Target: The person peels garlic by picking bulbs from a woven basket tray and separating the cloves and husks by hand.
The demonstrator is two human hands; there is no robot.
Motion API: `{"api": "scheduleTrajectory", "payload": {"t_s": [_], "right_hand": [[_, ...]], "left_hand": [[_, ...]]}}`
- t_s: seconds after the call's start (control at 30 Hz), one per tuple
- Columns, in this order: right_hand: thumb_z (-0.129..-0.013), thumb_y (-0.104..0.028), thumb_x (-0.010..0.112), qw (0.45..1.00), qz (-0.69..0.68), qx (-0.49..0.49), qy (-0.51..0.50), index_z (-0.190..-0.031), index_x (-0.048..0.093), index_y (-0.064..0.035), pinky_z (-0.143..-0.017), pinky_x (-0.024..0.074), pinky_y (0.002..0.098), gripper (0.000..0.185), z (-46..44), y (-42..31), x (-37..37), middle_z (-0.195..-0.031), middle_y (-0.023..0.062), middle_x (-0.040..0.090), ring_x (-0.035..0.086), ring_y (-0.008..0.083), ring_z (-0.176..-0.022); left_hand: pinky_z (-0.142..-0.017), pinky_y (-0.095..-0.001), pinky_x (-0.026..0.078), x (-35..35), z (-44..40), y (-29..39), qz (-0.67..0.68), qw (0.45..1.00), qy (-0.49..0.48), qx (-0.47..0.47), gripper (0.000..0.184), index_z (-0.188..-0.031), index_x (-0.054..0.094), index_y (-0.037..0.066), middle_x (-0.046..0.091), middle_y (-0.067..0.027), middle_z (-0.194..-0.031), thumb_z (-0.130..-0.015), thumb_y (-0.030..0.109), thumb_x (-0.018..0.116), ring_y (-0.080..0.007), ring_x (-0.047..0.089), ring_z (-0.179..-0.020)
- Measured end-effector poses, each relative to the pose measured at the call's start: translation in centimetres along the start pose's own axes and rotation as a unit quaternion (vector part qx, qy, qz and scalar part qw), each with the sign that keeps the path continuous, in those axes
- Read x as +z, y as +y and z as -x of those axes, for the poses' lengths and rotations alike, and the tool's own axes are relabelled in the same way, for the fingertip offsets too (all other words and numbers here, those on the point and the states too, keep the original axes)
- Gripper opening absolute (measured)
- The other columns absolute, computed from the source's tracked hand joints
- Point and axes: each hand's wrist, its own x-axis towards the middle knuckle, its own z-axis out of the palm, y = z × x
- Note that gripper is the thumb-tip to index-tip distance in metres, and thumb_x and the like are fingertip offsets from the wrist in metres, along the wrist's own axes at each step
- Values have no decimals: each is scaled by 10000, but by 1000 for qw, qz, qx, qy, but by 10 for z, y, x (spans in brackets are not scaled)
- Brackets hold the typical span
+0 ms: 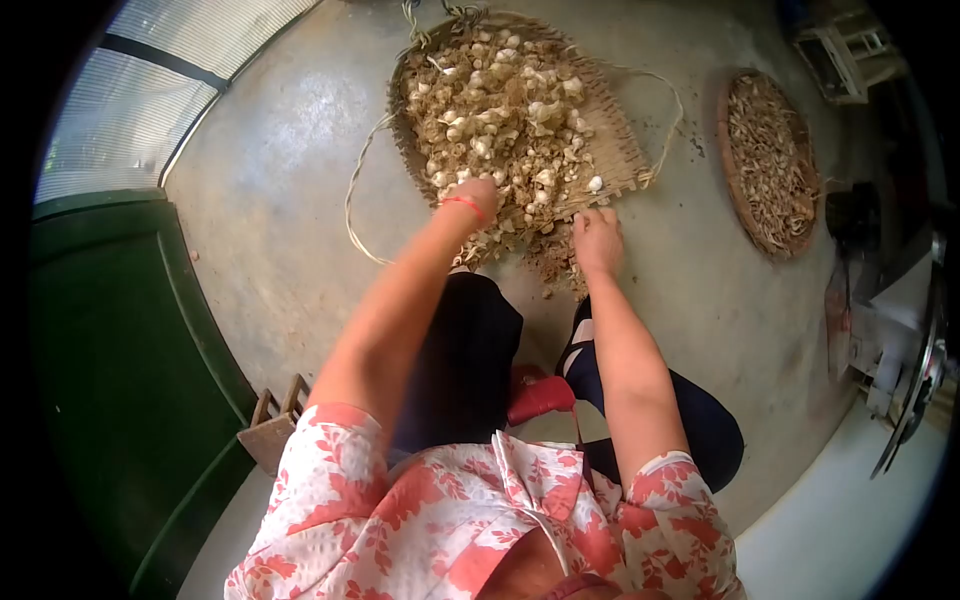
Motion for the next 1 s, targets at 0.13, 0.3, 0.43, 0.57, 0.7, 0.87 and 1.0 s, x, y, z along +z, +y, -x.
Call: {"api": "scheduleTrajectory", "payload": {"t_s": [0.13,0.3,0.43,0.57,0.7,0.87,1.0], "right_hand": [[-922,-259,501,986,-23,-165,20,-1053,617,-94,-680,490,331,241,-21,-38,45,-898,102,629,610,200,-753],[-890,-300,570,984,-33,-136,-108,-846,561,-62,-580,451,336,243,-47,-58,52,-696,59,559,523,156,-621],[-902,-200,551,813,-523,-61,-251,-784,516,-67,-499,375,214,181,-48,-35,9,-667,-3,521,435,74,-534],[-898,-168,555,741,-584,-110,-312,-852,553,-53,-493,374,209,124,-40,-27,-27,-683,-19,531,460,54,-554],[-890,-147,563,779,-512,-173,-318,-1033,592,-21,-495,386,210,193,-34,-22,-42,-689,-29,531,471,51,-565],[-867,-102,585,802,-497,-172,-284,-1197,492,11,-498,386,211,361,-15,-17,-42,-706,-19,541,477,59,-577],[-859,-86,598,782,-541,-180,-250,-1139,487,-17,-504,387,206,309,-3,-22,-28,-733,-1,562,476,64,-574]], "left_hand": [[-863,-413,496,8,38,-6,48,989,121,-66,367,-1156,537,56,406,-249,-1283,-789,52,537,-367,585,-1029],[-808,-431,485,3,49,5,206,921,329,-38,248,-1054,602,78,531,-244,-1109,-818,103,529,-377,590,-937],[-526,-325,461,-14,32,22,690,691,212,-47,170,-938,613,30,611,-93,-804,-816,101,518,-192,572,-620],[-475,-260,424,-17,37,72,750,640,162,-33,196,-1013,581,49,577,-29,-794,-884,196,562,-110,531,-565],[-538,-261,461,-5,38,94,786,589,182,50,226,-1048,571,51,566,-4,-784,-897,217,593,-98,547,-589],[-454,-254,375,9,36,91,798,575,165,70,124,-930,532,48,485,4,-633,-899,166,560,-103,449,-483],[-358,-256,253,-3,59,86,755,650,86,1,160,-781,477,77,412,6,-579,-906,178,478,-89,324,-400]]}}
